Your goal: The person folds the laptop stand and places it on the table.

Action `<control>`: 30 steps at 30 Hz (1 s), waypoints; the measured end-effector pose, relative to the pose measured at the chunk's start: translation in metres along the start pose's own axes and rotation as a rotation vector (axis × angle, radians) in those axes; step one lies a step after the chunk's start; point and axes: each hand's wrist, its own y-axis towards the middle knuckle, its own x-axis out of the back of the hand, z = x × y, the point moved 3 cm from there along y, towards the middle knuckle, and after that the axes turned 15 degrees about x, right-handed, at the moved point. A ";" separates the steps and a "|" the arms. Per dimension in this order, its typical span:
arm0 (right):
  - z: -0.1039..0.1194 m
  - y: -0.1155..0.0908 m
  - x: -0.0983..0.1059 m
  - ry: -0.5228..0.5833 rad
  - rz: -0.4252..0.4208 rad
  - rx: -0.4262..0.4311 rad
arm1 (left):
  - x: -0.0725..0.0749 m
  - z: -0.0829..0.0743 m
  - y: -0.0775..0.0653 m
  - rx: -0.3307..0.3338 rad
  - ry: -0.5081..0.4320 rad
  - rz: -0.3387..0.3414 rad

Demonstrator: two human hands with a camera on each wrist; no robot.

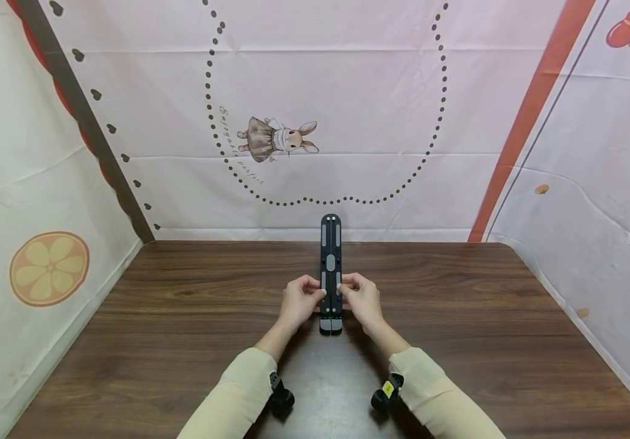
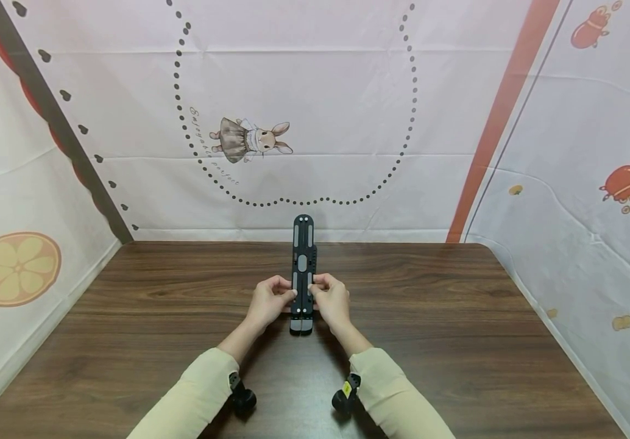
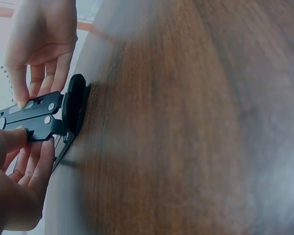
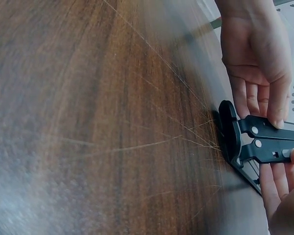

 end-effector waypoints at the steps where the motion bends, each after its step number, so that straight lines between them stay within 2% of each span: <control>1: 0.000 0.000 0.000 0.001 0.000 -0.001 | 0.000 0.000 0.000 -0.001 0.000 -0.002; 13: 0.001 0.000 0.000 -0.002 -0.011 -0.002 | -0.002 -0.002 -0.001 -0.003 0.000 -0.015; 30: 0.002 0.002 0.002 0.021 0.024 -0.019 | -0.002 0.000 0.001 -0.015 0.008 -0.015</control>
